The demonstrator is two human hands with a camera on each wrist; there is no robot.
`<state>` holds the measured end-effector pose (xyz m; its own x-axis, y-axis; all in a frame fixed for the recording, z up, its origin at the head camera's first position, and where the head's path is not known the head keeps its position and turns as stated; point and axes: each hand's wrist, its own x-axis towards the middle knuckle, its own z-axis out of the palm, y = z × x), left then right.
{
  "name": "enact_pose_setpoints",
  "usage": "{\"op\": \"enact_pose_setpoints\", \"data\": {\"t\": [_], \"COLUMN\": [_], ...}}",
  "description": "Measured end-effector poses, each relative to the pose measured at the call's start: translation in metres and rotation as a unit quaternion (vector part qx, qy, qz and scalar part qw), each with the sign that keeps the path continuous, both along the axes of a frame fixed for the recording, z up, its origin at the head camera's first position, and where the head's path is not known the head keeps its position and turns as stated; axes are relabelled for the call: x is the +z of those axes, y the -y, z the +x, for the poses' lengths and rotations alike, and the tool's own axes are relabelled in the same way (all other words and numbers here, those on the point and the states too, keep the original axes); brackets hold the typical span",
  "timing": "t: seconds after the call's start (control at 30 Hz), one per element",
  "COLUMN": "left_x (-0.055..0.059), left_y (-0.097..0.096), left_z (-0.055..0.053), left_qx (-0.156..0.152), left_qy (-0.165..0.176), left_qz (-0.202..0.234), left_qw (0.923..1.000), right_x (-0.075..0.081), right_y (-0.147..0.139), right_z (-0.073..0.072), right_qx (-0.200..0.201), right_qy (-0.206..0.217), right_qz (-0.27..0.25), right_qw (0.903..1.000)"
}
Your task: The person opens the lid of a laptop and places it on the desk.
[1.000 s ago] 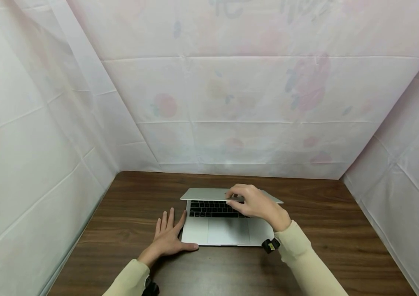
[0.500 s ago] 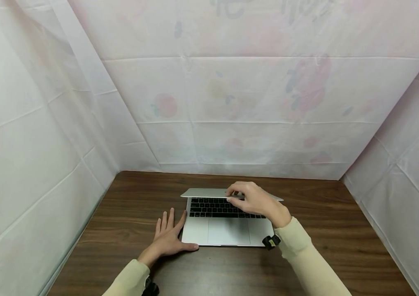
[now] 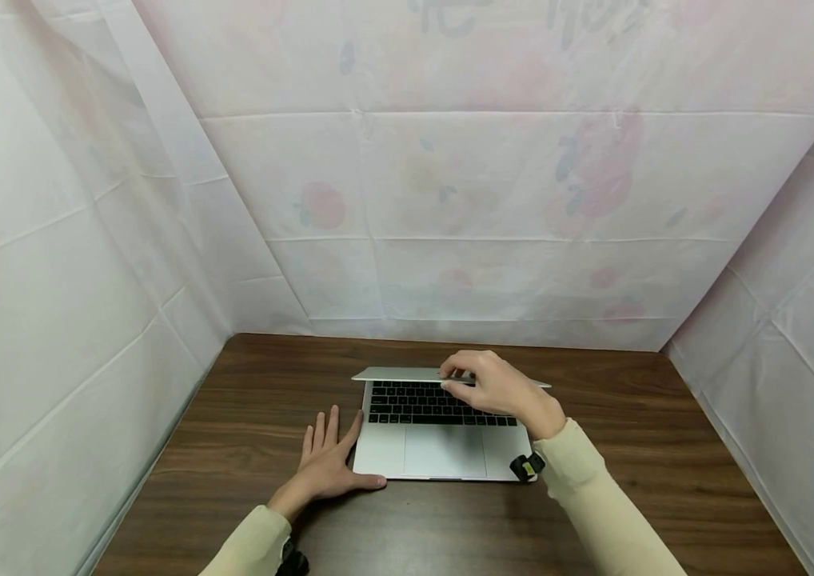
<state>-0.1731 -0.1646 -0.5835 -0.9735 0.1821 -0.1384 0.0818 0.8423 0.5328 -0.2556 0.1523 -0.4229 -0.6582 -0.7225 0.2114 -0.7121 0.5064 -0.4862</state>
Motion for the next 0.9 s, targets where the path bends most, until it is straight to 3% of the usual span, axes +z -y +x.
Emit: {"op": "enact_pose_setpoints", "data": {"t": [0.5,0.9], "left_x": [0.008,0.002], "left_y": [-0.001,0.002], "left_z": [0.001,-0.003], "left_qx": [-0.006,-0.01], "left_qy": [0.007,0.006], "left_qz": [0.016,0.016], "left_qw": [0.9998,0.9998], "right_x": [0.008,0.012], "right_y": [0.0,0.003], "right_z": [-0.003,0.0], "right_qx": [0.005,0.007], "right_qy": [-0.007,-0.001], "right_qz": [0.014,0.021], "right_qw": [0.9999,0.9998]}}
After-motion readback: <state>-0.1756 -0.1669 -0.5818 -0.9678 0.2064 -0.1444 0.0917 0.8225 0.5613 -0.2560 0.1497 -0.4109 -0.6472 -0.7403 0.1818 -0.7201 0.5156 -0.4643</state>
